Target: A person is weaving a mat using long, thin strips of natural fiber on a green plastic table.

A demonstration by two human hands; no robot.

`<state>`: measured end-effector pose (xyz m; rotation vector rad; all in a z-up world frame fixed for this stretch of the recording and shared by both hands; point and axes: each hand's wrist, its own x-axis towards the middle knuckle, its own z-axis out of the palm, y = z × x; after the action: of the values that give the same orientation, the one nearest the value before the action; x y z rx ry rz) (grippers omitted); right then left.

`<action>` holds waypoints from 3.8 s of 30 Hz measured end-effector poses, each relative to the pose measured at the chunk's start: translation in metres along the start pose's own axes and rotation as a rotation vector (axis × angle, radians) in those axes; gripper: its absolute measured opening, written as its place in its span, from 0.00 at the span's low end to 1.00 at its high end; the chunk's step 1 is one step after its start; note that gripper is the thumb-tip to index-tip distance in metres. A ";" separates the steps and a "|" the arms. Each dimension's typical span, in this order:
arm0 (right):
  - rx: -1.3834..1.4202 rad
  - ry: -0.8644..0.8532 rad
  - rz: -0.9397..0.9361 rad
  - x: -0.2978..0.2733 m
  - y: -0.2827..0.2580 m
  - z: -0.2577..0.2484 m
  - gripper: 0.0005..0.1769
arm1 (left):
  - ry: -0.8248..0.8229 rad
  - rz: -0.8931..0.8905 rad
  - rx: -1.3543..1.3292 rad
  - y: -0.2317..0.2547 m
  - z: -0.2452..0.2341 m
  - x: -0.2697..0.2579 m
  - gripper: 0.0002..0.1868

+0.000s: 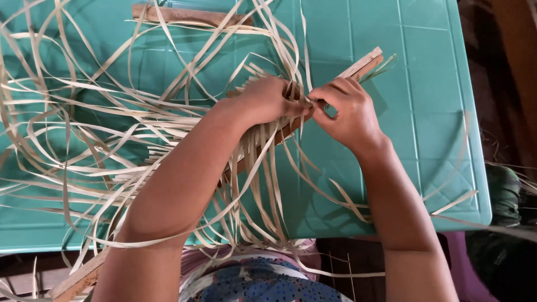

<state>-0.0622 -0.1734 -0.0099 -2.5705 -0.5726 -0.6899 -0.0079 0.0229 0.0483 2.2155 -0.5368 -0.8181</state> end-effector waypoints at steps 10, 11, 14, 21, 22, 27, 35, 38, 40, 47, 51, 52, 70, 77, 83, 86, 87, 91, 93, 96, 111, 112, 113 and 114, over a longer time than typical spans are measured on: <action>-0.050 0.037 -0.053 0.002 0.000 0.002 0.09 | 0.007 0.031 -0.007 -0.011 0.006 0.012 0.27; -0.087 0.044 -0.068 0.002 0.000 0.003 0.09 | 0.018 0.042 0.012 -0.016 0.008 0.018 0.28; -0.124 0.049 -0.075 0.000 0.004 0.006 0.08 | 0.027 0.045 0.020 -0.021 0.011 0.024 0.29; -0.109 0.011 -0.056 -0.001 -0.002 -0.004 0.04 | 0.032 0.033 -0.027 -0.018 0.005 0.015 0.28; -0.110 0.011 -0.058 -0.002 -0.001 -0.002 0.04 | 0.034 0.033 -0.028 -0.021 0.005 0.017 0.28; -0.190 0.036 -0.076 -0.006 0.005 0.006 0.06 | 0.146 0.122 -0.302 -0.029 0.012 0.031 0.21; 0.055 -0.013 -0.004 -0.001 0.002 -0.005 0.06 | 0.240 0.179 -0.145 -0.036 0.021 0.049 0.18; 0.131 -0.043 0.040 -0.001 0.000 -0.008 0.08 | 0.249 0.171 -0.097 -0.039 0.024 0.053 0.17; 0.151 -0.047 0.053 0.000 0.000 -0.008 0.07 | 0.234 0.161 -0.087 -0.038 0.023 0.050 0.18; 0.121 -0.039 0.039 -0.001 0.005 -0.004 0.07 | 0.184 0.124 -0.114 -0.029 0.011 0.029 0.20; 0.019 0.033 -0.043 -0.004 0.009 0.001 0.06 | 0.108 0.117 -0.044 -0.024 0.007 0.024 0.24; 0.019 0.033 -0.043 -0.004 0.006 0.001 0.06 | 0.108 0.117 -0.043 -0.024 0.008 0.023 0.24; -0.013 0.151 -0.087 -0.006 -0.002 0.006 0.10 | 0.049 0.082 -0.064 -0.023 0.010 0.019 0.25; 0.304 0.041 0.086 -0.002 -0.012 -0.005 0.14 | 0.086 0.142 -0.119 -0.031 0.015 0.030 0.22; 0.353 0.012 0.130 -0.001 -0.010 -0.005 0.10 | 0.134 0.173 -0.117 -0.029 0.017 0.031 0.23; 0.276 0.042 0.117 -0.005 -0.006 0.004 0.06 | 0.140 0.175 -0.126 -0.030 0.018 0.031 0.23; 0.244 0.064 0.108 -0.005 -0.004 0.007 0.06 | 0.145 0.178 -0.131 -0.031 0.019 0.032 0.23; 0.257 0.076 0.126 -0.004 -0.002 0.007 0.05 | 0.141 0.191 -0.173 -0.032 0.019 0.031 0.22; 0.303 0.069 0.149 -0.002 -0.004 0.004 0.06 | 0.111 0.170 -0.190 -0.029 0.016 0.027 0.23; 0.377 0.016 0.266 -0.001 -0.004 0.001 0.06 | 0.109 0.186 -0.223 -0.031 0.014 0.024 0.23; 0.338 0.029 0.284 0.002 -0.007 0.002 0.07 | 0.113 0.229 -0.330 -0.041 0.027 0.047 0.12; 0.339 0.029 0.285 0.002 -0.008 0.002 0.07 | 0.113 0.229 -0.330 -0.041 0.025 0.046 0.12; 0.332 0.017 0.275 0.002 -0.009 0.001 0.07 | 0.117 0.226 -0.317 -0.040 0.024 0.045 0.12; 0.323 0.004 0.265 0.001 -0.010 0.001 0.07 | 0.122 0.226 -0.305 -0.040 0.023 0.044 0.12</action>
<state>-0.0655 -0.1644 -0.0075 -2.2842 -0.3030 -0.4688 0.0126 0.0130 -0.0113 1.8719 -0.5510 -0.5986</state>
